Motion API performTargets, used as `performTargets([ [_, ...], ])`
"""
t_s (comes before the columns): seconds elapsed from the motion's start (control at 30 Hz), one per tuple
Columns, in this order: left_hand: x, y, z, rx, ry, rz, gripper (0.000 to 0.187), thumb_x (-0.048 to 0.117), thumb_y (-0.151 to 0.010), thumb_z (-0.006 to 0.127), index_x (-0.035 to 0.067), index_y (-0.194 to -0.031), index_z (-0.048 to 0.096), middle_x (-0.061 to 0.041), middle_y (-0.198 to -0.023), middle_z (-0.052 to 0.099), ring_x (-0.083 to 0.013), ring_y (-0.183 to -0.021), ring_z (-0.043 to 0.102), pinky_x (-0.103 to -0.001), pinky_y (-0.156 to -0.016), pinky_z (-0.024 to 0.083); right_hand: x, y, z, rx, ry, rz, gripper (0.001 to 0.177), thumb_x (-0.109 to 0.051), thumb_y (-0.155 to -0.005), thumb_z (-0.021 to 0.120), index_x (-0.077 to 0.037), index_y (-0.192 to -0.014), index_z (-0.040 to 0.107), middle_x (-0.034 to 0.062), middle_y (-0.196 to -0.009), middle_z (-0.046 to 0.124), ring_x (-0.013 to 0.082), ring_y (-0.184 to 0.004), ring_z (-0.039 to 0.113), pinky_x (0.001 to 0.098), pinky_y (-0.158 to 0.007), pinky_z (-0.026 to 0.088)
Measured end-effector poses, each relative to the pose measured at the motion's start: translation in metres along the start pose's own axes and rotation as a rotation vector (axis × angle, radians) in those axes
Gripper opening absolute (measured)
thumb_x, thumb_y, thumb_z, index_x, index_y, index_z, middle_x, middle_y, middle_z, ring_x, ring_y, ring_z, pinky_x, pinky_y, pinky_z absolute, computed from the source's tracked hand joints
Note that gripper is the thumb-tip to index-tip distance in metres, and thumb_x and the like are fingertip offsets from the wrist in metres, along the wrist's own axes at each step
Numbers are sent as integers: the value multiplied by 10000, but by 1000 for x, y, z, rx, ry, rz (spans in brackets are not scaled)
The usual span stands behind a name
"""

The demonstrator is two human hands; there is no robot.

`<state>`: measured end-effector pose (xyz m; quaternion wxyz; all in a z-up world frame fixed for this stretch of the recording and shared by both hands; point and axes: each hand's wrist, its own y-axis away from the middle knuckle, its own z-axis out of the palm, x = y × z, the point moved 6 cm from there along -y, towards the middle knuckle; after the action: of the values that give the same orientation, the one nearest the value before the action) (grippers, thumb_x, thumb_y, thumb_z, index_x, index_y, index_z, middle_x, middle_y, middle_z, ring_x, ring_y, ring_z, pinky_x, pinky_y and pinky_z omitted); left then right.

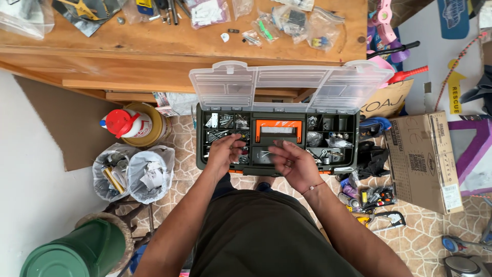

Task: Search through a toolbox and inspect small components

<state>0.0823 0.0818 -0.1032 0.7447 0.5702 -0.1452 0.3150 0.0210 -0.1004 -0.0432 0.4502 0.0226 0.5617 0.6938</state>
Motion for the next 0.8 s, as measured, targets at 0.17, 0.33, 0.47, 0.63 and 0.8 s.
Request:
performTargets([
  [0.17,18,37,41,-154,145,-13,344,226,-842,564,-28,-1074,557,-202,-946,641,-270,-773,655,-350,-625,561,-18,27,23,-95,-224,43,196,-177,-840,512,-68,-966,616,157,-1107,607,256,-1006,596,329,-821,488],
  [0.33,25,56,71,-265,260,-38,412,292,-846,543,-20,-1114,549,-252,-1045,589,-360,-923,600,-461,-781,510,-7,2,-3,-213,-264,45,255,-188,-840,508,-62,-1043,597,158,-982,649,216,-759,661,262,-641,521],
  [0.47,27,66,90,-358,268,-44,473,361,-855,497,-6,-1151,533,-237,-1109,565,-344,-993,573,-450,-838,487,-7,0,-12,-214,-266,-14,267,-138,-821,546,-49,-1069,585,170,-954,652,210,-738,664,255,-634,523],
  [0.63,17,65,100,-408,267,-63,490,371,-856,490,-6,-1168,517,-230,-1121,561,-332,-997,574,-446,-852,483,-7,-4,-28,-181,-258,-78,240,-96,-804,572,-49,-1038,599,178,-912,655,205,-719,664,259,-640,534],
  [0.8,-2,46,83,-279,220,1,342,35,-794,531,-11,-1133,537,-282,-1069,573,-389,-963,587,-453,-815,495,-14,-6,-59,21,129,-181,121,-133,-780,653,-39,-848,622,116,-613,598,58,-373,309,145,-342,190],
])
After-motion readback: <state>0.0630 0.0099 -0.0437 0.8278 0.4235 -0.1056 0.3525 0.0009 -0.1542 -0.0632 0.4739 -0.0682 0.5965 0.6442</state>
